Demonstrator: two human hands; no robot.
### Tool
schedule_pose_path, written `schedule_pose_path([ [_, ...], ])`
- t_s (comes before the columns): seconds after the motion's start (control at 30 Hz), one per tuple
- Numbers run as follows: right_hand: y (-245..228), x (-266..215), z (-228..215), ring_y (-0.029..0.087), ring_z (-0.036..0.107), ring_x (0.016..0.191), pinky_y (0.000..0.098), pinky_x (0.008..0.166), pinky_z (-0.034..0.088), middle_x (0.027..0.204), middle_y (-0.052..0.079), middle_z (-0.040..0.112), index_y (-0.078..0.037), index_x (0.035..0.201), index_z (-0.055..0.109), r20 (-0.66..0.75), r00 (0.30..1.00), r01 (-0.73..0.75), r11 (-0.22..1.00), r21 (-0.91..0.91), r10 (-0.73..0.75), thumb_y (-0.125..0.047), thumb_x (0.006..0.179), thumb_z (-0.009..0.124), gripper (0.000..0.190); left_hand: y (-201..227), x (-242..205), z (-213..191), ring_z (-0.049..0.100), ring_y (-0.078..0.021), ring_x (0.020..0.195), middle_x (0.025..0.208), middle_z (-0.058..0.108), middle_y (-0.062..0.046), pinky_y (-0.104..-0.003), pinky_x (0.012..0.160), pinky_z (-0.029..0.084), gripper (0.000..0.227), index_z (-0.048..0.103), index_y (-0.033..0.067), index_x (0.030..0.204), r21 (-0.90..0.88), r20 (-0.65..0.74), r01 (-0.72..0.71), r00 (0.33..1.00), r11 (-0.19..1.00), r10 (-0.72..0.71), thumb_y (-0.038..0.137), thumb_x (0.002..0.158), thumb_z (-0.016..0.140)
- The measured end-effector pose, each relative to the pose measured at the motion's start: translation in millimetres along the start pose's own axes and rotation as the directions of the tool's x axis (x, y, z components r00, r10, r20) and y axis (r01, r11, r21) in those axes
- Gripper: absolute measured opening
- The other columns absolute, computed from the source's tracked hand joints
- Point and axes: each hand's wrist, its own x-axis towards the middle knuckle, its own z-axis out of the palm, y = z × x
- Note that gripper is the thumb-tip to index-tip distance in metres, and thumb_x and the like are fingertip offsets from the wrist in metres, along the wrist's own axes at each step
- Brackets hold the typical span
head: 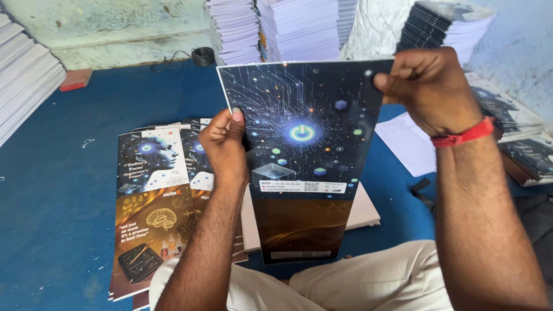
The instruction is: The person sits cross-legged on the floor and repeatedly places a printed cover sheet over a stack of white pages, then uses a wooden block to press along the spine to secure the binding. The person handles multiple book units one at a time, stacking finished copies to the side.
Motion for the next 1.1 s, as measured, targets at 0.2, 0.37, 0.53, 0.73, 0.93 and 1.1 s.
schedule_pose_path([
  [0.2, 0, -3, 8, 0.014, 0.075, 0.080, 0.0275, 0.072, 0.064, 0.093, 0.012, 0.076, 0.001, 0.103, 0.074, -0.087, 0.996, -0.020, 0.999, -0.033, 0.017, 0.001, 0.105, 0.070, 0.005, 7, -2, 1, 0.051, -0.0028, 0.067, 0.075, 0.066, 0.004, -0.021, 0.062, 0.043, 0.018, 0.074, 0.0013, 0.094, 0.066, -0.018, -0.025, 0.999, 0.997, 0.027, 0.009, 0.107, 0.063],
  [0.37, -11, 1, 12, 0.012, 0.074, 0.083, 0.0259, 0.075, 0.065, 0.097, 0.009, 0.076, 0.000, 0.110, 0.076, -0.120, 0.992, 0.019, 0.994, -0.107, -0.032, -0.009, 0.111, 0.068, 0.012, 9, -3, 0, 0.053, -0.0024, 0.069, 0.077, 0.067, 0.004, -0.021, 0.064, 0.044, 0.019, 0.074, 0.0006, 0.096, 0.140, -0.039, -0.058, 0.997, 0.988, 0.064, 0.009, 0.108, 0.061],
  [0.53, -3, 5, 26, 0.011, 0.068, 0.072, 0.0243, 0.065, 0.057, 0.085, 0.007, 0.073, 0.000, 0.096, 0.072, -0.236, 0.961, 0.059, 0.940, -0.335, -0.144, -0.015, 0.115, 0.071, 0.024, 6, -4, 2, 0.053, -0.0020, 0.068, 0.077, 0.067, 0.003, -0.021, 0.063, 0.044, 0.017, 0.074, 0.0008, 0.098, 0.137, -0.051, -0.053, 0.997, 0.989, 0.061, 0.009, 0.107, 0.062],
  [0.73, 11, -6, 22, 0.009, 0.065, 0.076, 0.0235, 0.068, 0.056, 0.081, 0.005, 0.070, -0.003, 0.090, 0.071, -0.193, 0.981, -0.022, 0.954, -0.298, -0.037, -0.009, 0.108, 0.069, 0.019, 7, -4, 1, 0.056, -0.0024, 0.073, 0.083, 0.071, 0.001, -0.020, 0.068, 0.046, 0.019, 0.074, -0.0005, 0.099, 0.024, -0.063, -0.041, 0.997, 0.999, 0.042, 0.010, 0.108, 0.061],
  [0.93, 38, -19, 35, 0.011, 0.074, 0.084, 0.0262, 0.075, 0.062, 0.092, 0.007, 0.078, -0.007, 0.099, 0.076, 0.029, 0.991, -0.123, 0.976, -0.181, 0.130, -0.008, 0.090, 0.079, 0.009, 5, -2, 2, 0.058, -0.0029, 0.073, 0.083, 0.072, 0.001, -0.021, 0.069, 0.048, 0.020, 0.073, -0.0013, 0.098, 0.051, -0.074, -0.038, 0.996, 0.998, 0.041, 0.010, 0.108, 0.061],
  [1.1, 39, -21, 43, 0.012, 0.075, 0.084, 0.0268, 0.073, 0.063, 0.094, 0.010, 0.079, -0.002, 0.101, 0.077, -0.102, 0.989, -0.124, 0.983, -0.133, 0.111, -0.008, 0.089, 0.081, 0.014, 1, 2, 0, 0.056, -0.0027, 0.073, 0.083, 0.071, 0.001, -0.021, 0.068, 0.046, 0.018, 0.074, -0.0015, 0.100, 0.023, -0.088, -0.043, 0.995, 0.999, 0.045, 0.010, 0.107, 0.062],
])
